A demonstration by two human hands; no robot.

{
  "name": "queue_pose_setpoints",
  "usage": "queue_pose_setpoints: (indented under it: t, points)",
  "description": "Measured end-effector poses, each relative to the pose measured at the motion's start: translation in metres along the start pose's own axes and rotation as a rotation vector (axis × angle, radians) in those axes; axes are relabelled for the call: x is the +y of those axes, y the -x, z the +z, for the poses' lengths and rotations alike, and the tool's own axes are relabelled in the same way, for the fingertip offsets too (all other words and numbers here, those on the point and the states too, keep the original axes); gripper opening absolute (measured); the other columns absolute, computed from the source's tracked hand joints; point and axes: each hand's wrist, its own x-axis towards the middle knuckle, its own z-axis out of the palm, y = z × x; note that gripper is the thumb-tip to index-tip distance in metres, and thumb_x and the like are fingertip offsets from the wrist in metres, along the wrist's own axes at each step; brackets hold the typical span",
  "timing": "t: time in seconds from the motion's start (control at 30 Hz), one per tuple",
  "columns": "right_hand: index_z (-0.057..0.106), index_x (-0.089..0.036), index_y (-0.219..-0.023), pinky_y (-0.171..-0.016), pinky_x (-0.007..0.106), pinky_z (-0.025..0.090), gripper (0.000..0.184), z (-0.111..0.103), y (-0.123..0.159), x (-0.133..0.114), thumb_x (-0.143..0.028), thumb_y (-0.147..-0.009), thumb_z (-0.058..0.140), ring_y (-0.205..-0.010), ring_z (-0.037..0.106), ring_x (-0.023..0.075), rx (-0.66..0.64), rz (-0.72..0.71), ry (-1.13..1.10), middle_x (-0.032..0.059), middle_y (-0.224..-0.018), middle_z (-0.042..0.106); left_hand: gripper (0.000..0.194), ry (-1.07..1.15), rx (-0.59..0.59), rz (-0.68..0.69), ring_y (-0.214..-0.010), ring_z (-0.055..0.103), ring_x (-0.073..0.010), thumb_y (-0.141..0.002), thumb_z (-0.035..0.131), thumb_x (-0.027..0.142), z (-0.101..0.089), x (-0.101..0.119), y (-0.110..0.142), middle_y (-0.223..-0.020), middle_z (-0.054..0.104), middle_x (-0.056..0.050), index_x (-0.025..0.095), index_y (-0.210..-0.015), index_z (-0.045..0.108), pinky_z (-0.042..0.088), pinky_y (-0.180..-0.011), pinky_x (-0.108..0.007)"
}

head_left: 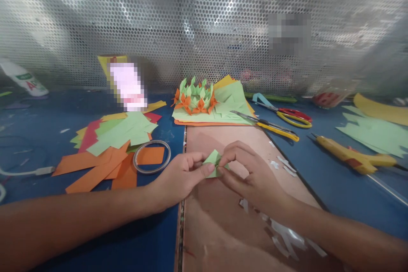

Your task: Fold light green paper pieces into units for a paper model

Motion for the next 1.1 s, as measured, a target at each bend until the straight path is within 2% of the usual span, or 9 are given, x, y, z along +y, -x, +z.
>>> queue_pose_setpoints:
  t: [0.2, 0.3, 0.4, 0.6, 0.87, 1.0, 1.1]
  points:
    - [0.05, -0.021, -0.075, -0.066, 0.028, 0.043, 0.012, 0.0025, 0.0027, -0.0001, -0.009, -0.077, 0.055, -0.075, 0.051, 0.0152, 0.006, 0.034, -0.033, 0.0014, -0.079, 0.051, 0.024, -0.061, 0.016, 0.024, -0.089, 0.062, -0.0177, -0.077, 0.061, 0.027, 0.0003, -0.0021, -0.0008, -0.092, 0.069, -0.005, 0.015, -0.098, 0.063, 0.045, -0.084, -0.029]
    - [0.047, -0.021, -0.083, -0.066, 0.027, 0.042, 0.013, 0.0047, 0.0046, -0.0007, -0.013, -0.078, 0.056, -0.074, 0.049, 0.0145, 0.05, 0.078, -0.077, 0.0012, -0.081, 0.049, 0.019, -0.094, 0.042, 0.024, -0.084, 0.062, -0.0161, -0.078, 0.06, 0.025, 0.0014, -0.0006, -0.0002, -0.088, 0.069, -0.004, 0.015, -0.092, 0.064, 0.046, -0.081, -0.027]
    - [0.044, -0.021, -0.088, -0.063, 0.026, 0.042, 0.016, 0.0054, 0.0049, -0.0005, -0.017, -0.078, 0.056, -0.07, 0.048, 0.0131, 0.062, 0.159, -0.151, 0.0002, -0.079, 0.048, 0.019, -0.087, 0.056, 0.058, -0.083, 0.062, -0.0151, -0.079, 0.058, 0.024, 0.0027, 0.0024, 0.0001, -0.089, 0.069, -0.004, 0.015, -0.094, 0.064, 0.046, -0.081, -0.027]
    - [0.044, -0.021, -0.078, -0.048, 0.021, 0.036, 0.02, 0.0035, 0.0028, 0.0015, -0.028, -0.076, 0.062, -0.056, 0.042, 0.0093, 0.01, 0.359, -0.329, -0.004, -0.067, 0.045, 0.018, -0.132, 0.131, 0.116, -0.076, 0.06, -0.0133, -0.079, 0.056, 0.022, 0.003, 0.0044, -0.0005, -0.081, 0.068, -0.003, 0.014, -0.092, 0.066, 0.047, -0.073, -0.024]
    - [0.048, -0.019, -0.074, -0.044, 0.02, 0.031, 0.02, 0.0054, 0.0039, 0.0006, -0.032, -0.075, 0.064, -0.053, 0.04, 0.0076, -0.01, 0.419, -0.411, -0.0041, -0.064, 0.047, 0.012, -0.084, 0.153, 0.074, -0.069, 0.055, -0.0087, -0.073, 0.064, 0.021, 0.0003, 0.0003, -0.0015, -0.077, 0.064, 0.001, 0.016, -0.084, 0.065, 0.044, -0.068, -0.02]
    - [0.049, -0.019, -0.076, -0.042, 0.02, 0.029, 0.02, 0.006, 0.0033, 0.0032, -0.032, -0.075, 0.064, -0.049, 0.038, 0.0063, -0.043, 0.443, -0.534, -0.0054, -0.062, 0.045, 0.015, -0.027, 0.156, 0.042, -0.068, 0.056, -0.0096, -0.074, 0.064, 0.024, -0.0009, 0.0003, -0.0023, -0.076, 0.063, 0.0, 0.014, -0.084, 0.065, 0.044, -0.07, -0.023]
    - [0.049, -0.019, -0.079, -0.041, 0.02, 0.027, 0.019, 0.0065, 0.0031, 0.0056, -0.034, -0.078, 0.062, -0.046, 0.036, 0.0054, -0.058, 0.475, -0.614, -0.0066, -0.06, 0.043, 0.013, -0.009, 0.166, 0.051, -0.068, 0.055, -0.0086, -0.072, 0.066, 0.021, -0.001, 0.0019, -0.0026, -0.075, 0.063, 0.0, 0.014, -0.083, 0.064, 0.043, -0.069, -0.021]
